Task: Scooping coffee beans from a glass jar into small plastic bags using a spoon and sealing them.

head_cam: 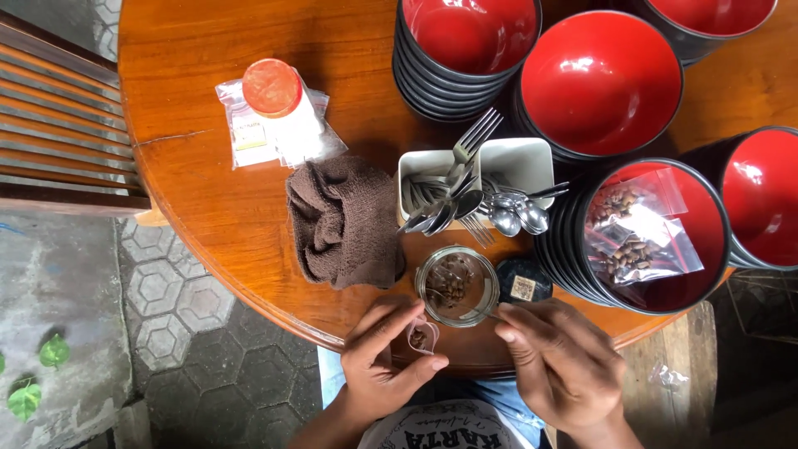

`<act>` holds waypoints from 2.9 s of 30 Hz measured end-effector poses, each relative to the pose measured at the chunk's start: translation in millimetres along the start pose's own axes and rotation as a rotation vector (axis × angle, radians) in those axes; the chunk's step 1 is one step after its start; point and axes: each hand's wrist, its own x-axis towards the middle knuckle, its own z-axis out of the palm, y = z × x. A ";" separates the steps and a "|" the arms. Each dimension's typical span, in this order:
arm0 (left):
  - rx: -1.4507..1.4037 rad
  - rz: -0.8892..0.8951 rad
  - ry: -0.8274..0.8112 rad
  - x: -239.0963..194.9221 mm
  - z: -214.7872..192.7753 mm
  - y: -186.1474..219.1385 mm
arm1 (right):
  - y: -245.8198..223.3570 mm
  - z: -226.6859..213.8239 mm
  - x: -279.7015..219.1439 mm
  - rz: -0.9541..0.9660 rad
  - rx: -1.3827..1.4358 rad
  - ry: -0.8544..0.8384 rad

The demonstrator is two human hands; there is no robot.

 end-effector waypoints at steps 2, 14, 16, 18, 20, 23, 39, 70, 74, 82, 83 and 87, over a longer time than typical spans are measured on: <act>-0.004 -0.003 -0.005 1.6 -0.9 0.0 | -2.1 0.2 -3.0 0.087 -0.020 0.079; 0.000 0.002 0.011 3.9 -4.4 -5.7 | 6.0 -2.2 -30.6 0.578 0.154 0.605; -0.003 -0.004 0.014 4.1 -3.9 -6.8 | 7.2 -2.2 -31.1 0.592 0.169 0.620; 0.008 -0.008 0.013 3.2 -3.7 -7.1 | 5.5 -2.1 -31.3 0.604 0.114 0.633; 0.019 -0.010 0.012 2.0 -3.8 -7.7 | 11.2 -1.9 -34.1 0.590 0.157 0.656; 0.034 -0.010 0.019 3.1 -2.9 -6.6 | 10.5 -2.4 -33.7 0.583 0.217 0.725; -0.029 -0.015 0.009 1.3 -5.0 -6.6 | -51.0 -15.5 -25.5 0.542 0.008 0.443; -0.845 -0.321 -0.041 -81.6 6.7 44.6 | -64.7 14.2 -81.7 0.103 0.266 0.015; -0.522 -0.301 -0.057 -96.6 11.1 47.2 | -76.7 11.3 -86.7 0.127 0.324 -0.008; -0.455 -0.326 -0.116 -122.5 13.7 40.3 | -72.8 -2.1 -105.6 0.104 0.432 -0.100; -0.414 -0.345 -0.132 -126.3 14.3 33.0 | -73.4 -3.7 -104.1 0.125 0.441 -0.102; -0.463 -0.496 -0.215 -120.0 16.6 32.4 | -64.3 -4.9 -107.3 0.238 0.382 -0.059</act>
